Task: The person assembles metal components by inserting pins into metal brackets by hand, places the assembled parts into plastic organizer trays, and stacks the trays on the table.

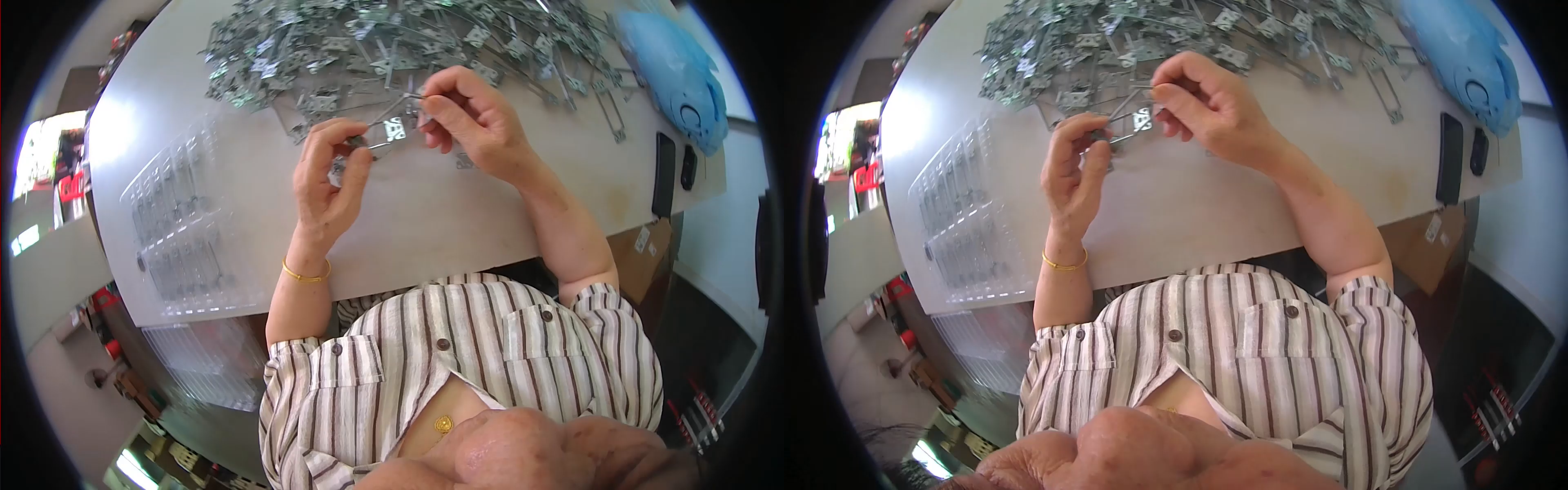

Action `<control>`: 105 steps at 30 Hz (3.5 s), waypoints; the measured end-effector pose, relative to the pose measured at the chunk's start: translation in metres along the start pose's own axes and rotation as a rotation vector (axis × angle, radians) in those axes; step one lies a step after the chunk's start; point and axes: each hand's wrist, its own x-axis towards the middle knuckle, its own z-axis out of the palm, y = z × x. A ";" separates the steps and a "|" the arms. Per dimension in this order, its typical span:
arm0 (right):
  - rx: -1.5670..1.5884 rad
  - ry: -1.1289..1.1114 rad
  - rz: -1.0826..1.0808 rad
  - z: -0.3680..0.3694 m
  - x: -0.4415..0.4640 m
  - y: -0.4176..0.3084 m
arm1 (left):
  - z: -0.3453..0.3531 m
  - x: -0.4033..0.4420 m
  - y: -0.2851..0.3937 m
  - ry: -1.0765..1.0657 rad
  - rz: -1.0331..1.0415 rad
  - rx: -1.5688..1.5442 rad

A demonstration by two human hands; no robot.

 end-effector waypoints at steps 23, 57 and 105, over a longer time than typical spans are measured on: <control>-0.085 0.144 -0.202 0.003 0.013 0.021 | -0.005 0.005 -0.006 -0.072 0.014 -0.001; -0.080 0.059 -0.216 -0.003 0.016 0.034 | -0.156 -0.146 0.030 0.493 -0.548 0.697; -0.023 0.030 -0.214 0.000 0.011 0.037 | -0.060 -0.029 0.180 -0.465 0.389 -1.065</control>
